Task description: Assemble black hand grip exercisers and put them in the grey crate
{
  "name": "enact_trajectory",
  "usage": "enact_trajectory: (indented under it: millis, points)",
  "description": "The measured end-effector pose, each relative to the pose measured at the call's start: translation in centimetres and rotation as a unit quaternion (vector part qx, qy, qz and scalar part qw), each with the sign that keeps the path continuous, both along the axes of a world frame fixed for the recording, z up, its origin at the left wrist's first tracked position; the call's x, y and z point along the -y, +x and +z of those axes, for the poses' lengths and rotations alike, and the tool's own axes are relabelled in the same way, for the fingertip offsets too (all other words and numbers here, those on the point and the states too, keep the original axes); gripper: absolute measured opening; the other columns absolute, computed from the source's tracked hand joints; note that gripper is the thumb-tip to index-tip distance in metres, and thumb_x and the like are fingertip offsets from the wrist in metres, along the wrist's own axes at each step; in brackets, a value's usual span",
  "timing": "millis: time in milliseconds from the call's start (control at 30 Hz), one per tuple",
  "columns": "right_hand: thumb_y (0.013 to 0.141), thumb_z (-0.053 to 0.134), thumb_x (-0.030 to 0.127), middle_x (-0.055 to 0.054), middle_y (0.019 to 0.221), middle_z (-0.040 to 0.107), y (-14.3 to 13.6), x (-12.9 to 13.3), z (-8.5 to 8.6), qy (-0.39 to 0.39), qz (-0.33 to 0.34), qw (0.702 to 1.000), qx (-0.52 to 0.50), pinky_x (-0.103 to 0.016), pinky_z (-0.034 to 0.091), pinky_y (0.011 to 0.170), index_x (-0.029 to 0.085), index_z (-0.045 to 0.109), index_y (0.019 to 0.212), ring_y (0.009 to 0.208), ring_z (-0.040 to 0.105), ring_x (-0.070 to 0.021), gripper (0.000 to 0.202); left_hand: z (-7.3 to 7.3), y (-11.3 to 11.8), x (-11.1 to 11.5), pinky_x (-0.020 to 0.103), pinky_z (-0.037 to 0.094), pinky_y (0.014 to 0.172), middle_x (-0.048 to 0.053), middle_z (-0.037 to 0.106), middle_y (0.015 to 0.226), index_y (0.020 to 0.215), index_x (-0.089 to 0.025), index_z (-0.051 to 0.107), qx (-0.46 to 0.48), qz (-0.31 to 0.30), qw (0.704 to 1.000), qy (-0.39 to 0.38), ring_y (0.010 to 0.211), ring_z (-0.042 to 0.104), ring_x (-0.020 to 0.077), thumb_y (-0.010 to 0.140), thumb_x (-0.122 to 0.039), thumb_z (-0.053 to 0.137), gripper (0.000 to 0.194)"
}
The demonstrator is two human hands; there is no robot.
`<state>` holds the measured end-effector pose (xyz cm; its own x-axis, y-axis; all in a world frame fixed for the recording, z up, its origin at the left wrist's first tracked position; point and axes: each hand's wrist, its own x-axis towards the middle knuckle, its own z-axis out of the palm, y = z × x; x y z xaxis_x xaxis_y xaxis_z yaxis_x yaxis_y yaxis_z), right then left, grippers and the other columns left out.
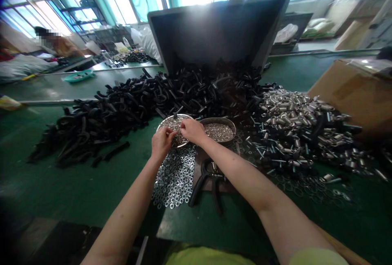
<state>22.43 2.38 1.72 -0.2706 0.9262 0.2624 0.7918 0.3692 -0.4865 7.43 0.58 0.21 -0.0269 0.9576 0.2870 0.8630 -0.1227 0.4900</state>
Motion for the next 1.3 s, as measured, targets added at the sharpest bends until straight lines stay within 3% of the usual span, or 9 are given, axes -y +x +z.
enact_trajectory:
  millis: [133, 300, 467, 600, 700, 900, 1000, 1167, 1300]
  points:
    - [0.080, 0.051, 0.020, -0.002, 0.078, 0.066, 1.2, 0.8, 0.5, -0.012, -0.036, 0.997, -0.073, -0.025, 0.043, 0.067, 0.016, 0.062, 0.087, 0.070, 0.059, -0.0136, 0.014, 0.8, 0.2, 0.5, 0.027, 0.039, 0.064, 0.001, 0.063, 0.070, 0.085, -0.019, 0.055, 0.092, 0.042, 0.995, 0.014, 0.066, 0.058, 0.0174, 0.086, -0.034, 0.049, 0.016]
    - [0.082, 0.052, 0.022, 0.001, 0.069, 0.064, 5.7, 5.7, 0.5, -0.102, 0.017, 0.983, -0.151, -0.022, 0.043, 0.057, 0.017, 0.066, 0.088, 0.055, 0.057, -0.0097, 0.016, 0.8, 0.5, 4.3, 0.022, 0.036, 0.052, -0.003, 0.054, 0.054, 0.066, -0.017, 0.057, 0.245, -0.029, 0.965, -0.083, 0.052, 0.049, 0.0113, 0.077, -0.045, 0.059, 0.030]
    - [0.081, 0.051, 0.012, -0.002, 0.080, 0.065, 9.4, 10.3, -1.0, -0.147, 0.018, 0.987, -0.067, -0.024, 0.042, 0.064, 0.017, 0.066, 0.081, 0.058, 0.055, -0.0092, 0.016, -0.8, 1.9, 9.4, 0.021, 0.039, 0.044, 0.001, 0.063, 0.065, 0.079, -0.014, 0.064, 0.381, -0.124, 0.864, -0.306, 0.051, 0.053, 0.0110, 0.071, -0.041, 0.064, 0.029]
    - [0.080, 0.050, 0.009, -0.002, 0.082, 0.065, 10.1, 10.9, -1.8, -0.156, 0.019, 0.987, -0.021, -0.023, 0.040, 0.064, 0.017, 0.060, 0.091, 0.069, 0.057, -0.0120, 0.017, -1.8, 3.1, 11.3, 0.023, 0.047, 0.051, 0.005, 0.068, 0.079, 0.085, -0.015, 0.059, 0.443, -0.157, 0.810, -0.351, 0.065, 0.063, 0.0148, 0.070, -0.038, 0.065, 0.028]
    - [0.080, 0.049, 0.008, -0.002, 0.080, 0.065, 9.7, 10.6, -1.4, -0.151, 0.031, 0.988, 0.030, -0.022, 0.038, 0.064, 0.018, 0.057, 0.096, 0.074, 0.058, -0.0138, 0.020, -2.1, 3.8, 11.6, 0.024, 0.048, 0.054, 0.002, 0.065, 0.069, 0.077, -0.016, 0.058, 0.420, -0.166, 0.829, -0.331, 0.063, 0.062, 0.0145, 0.073, -0.036, 0.064, 0.021]
    - [0.084, 0.046, 0.011, -0.011, 0.091, 0.068, 6.6, 10.8, 0.5, -0.098, 0.099, 0.957, 0.255, -0.027, 0.041, 0.066, 0.015, 0.057, 0.099, 0.085, 0.062, -0.0225, 0.019, -1.8, 5.2, 11.3, 0.026, 0.043, 0.064, 0.001, 0.065, 0.071, 0.076, -0.018, 0.066, 0.189, -0.237, 0.937, -0.174, 0.068, 0.059, 0.0154, 0.080, -0.026, 0.060, 0.011]
    - [0.089, 0.043, 0.015, -0.010, 0.092, 0.068, 6.3, 11.3, 0.9, -0.095, 0.093, 0.949, 0.287, -0.029, 0.043, 0.067, 0.016, 0.056, 0.102, 0.086, 0.063, -0.0235, 0.018, -1.6, 5.9, 11.0, 0.026, 0.042, 0.069, 0.002, 0.065, 0.076, 0.074, -0.017, 0.065, 0.099, -0.272, 0.950, -0.120, 0.075, 0.059, 0.0162, 0.080, -0.020, 0.061, 0.008]
    - [0.090, 0.046, 0.027, -0.006, 0.100, 0.065, 11.6, 15.8, 0.1, -0.085, 0.000, 0.972, 0.221, -0.028, 0.045, 0.072, 0.022, 0.054, 0.106, 0.093, 0.061, -0.0199, 0.019, -1.4, 6.4, 10.8, 0.024, 0.041, 0.068, 0.002, 0.063, 0.078, 0.076, -0.017, 0.064, 0.027, -0.308, 0.944, -0.113, 0.075, 0.058, 0.0152, 0.082, -0.020, 0.059, 0.009]
    - [0.085, 0.051, 0.034, -0.006, 0.092, 0.063, 17.4, 22.6, -2.8, -0.098, -0.115, 0.958, 0.244, -0.029, 0.046, 0.060, 0.022, 0.055, 0.094, 0.084, 0.060, -0.0221, 0.016, -1.5, 6.5, 10.8, 0.024, 0.042, 0.067, 0.003, 0.063, 0.081, 0.079, -0.017, 0.063, -0.030, -0.323, 0.942, -0.091, 0.074, 0.058, 0.0145, 0.085, -0.023, 0.056, 0.011]
